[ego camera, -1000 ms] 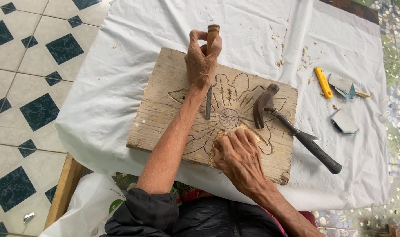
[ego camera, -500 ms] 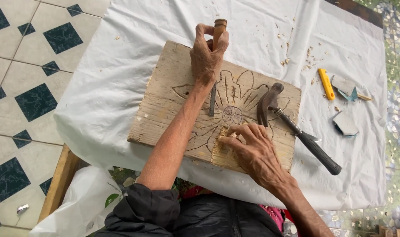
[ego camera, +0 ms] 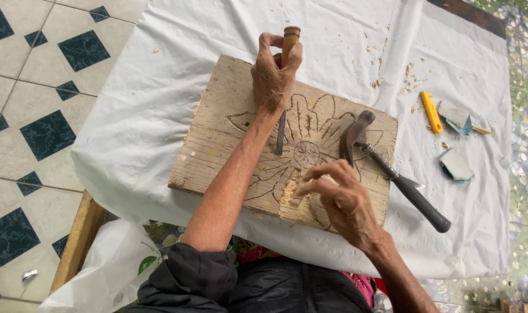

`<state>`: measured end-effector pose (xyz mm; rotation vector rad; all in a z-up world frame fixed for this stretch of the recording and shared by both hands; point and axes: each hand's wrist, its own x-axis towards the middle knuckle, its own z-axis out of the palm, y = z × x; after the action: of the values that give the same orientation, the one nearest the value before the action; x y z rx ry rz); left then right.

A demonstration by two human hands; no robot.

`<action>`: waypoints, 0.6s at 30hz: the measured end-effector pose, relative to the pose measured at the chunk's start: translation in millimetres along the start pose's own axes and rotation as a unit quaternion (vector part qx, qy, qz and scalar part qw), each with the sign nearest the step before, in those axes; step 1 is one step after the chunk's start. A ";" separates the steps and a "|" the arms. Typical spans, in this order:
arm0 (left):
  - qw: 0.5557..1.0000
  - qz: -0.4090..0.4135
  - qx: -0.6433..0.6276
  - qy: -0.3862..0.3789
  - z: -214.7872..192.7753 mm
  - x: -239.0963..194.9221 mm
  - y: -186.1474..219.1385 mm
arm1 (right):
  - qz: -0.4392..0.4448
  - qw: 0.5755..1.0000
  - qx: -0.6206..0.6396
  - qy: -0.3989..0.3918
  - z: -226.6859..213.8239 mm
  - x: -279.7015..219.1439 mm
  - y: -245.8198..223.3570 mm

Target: The person carves a flower design into a rectangular wooden board using a chisel and hammer. They repeatedly strike the chisel to remove wood along the drawn outlines, occasionally brushing away wood shavings with their hand.

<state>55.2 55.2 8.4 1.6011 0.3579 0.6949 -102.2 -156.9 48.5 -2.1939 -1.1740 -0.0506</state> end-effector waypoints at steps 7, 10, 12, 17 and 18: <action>1.000 0.010 -0.002 0.008 0.9 -1.6 -0.8 | -0.015 0.990 -0.141 -0.027 6.3 2.0 5.8; 1.000 0.017 -0.006 0.006 1.0 -3.2 0.2 | -0.025 0.998 -0.009 -0.048 -5.3 7.1 -9.7; 1.000 0.025 -0.001 0.010 2.7 -0.7 -4.7 | -0.020 0.998 -0.050 -0.039 1.7 3.3 2.2; 1.000 0.026 0.001 0.011 1.0 -1.8 -1.0 | -0.032 0.996 -0.046 -0.067 -1.8 6.7 -9.5; 1.000 0.023 0.004 0.015 0.7 -2.1 0.0 | -0.027 0.995 -0.084 -0.051 -1.4 6.0 -8.6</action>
<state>54.0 53.4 7.9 1.6118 0.3474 0.7549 -104.7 -149.9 56.0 -2.3341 -1.3280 -0.0637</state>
